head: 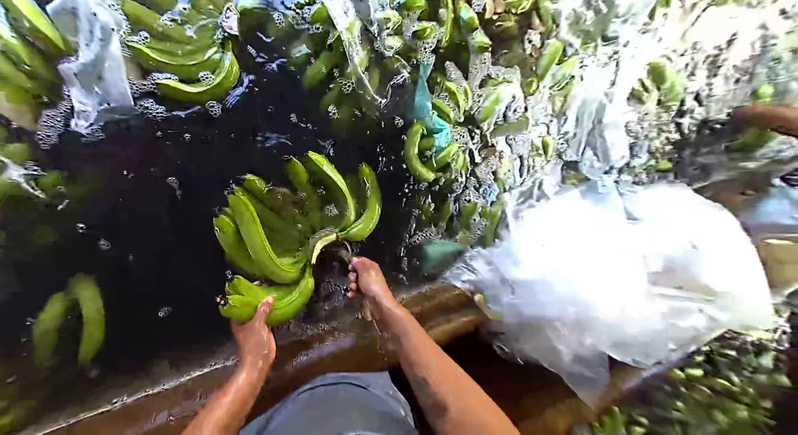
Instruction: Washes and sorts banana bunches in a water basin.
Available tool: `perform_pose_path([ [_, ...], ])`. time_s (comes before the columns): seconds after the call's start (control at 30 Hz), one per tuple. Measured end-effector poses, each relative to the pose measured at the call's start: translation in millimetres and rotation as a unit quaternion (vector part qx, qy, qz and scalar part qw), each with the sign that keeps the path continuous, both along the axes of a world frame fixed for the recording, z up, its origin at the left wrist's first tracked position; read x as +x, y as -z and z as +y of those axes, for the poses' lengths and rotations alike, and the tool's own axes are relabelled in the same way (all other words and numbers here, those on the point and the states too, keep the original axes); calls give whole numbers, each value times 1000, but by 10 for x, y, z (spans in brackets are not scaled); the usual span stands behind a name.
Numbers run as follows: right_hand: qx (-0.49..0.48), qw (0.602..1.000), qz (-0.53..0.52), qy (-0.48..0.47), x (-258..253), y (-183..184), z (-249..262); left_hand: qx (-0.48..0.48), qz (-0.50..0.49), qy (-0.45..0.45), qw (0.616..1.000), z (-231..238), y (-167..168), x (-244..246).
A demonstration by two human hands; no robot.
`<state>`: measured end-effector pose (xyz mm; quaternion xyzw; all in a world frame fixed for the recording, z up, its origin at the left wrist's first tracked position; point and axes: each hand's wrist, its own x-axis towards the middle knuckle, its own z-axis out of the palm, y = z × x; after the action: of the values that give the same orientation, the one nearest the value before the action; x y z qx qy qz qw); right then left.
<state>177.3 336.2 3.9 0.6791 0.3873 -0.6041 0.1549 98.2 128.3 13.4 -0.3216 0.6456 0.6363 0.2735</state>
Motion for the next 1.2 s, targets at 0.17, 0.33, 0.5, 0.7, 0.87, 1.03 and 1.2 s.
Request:
perform_pose_path([
  [0.17,2,994,68,82,-298,353,-40,-13,-6,0,1000,47,-3,75],
  [0.33,-17,972,134,-192,-283,-190,-50,-34,-1,7,999,9,184,5],
  [0.5,227,819,-5,-528,310,-602,896,-146,105,186,966,-298,174,-641],
  [0.7,235,730,-187,-614,1521,61,1726,-258,327,687,596,60,358,-1089],
  [0.87,256,838,-113,-468,977,168,1019,-345,140,772,516,631,658,-1017],
  [1.03,306,887,117,-325,-164,112,55,-294,71,689,659,1044,535,-862],
  [1.2,281,915,10,-289,51,549,548,-83,11,556,827,734,578,-1373],
])
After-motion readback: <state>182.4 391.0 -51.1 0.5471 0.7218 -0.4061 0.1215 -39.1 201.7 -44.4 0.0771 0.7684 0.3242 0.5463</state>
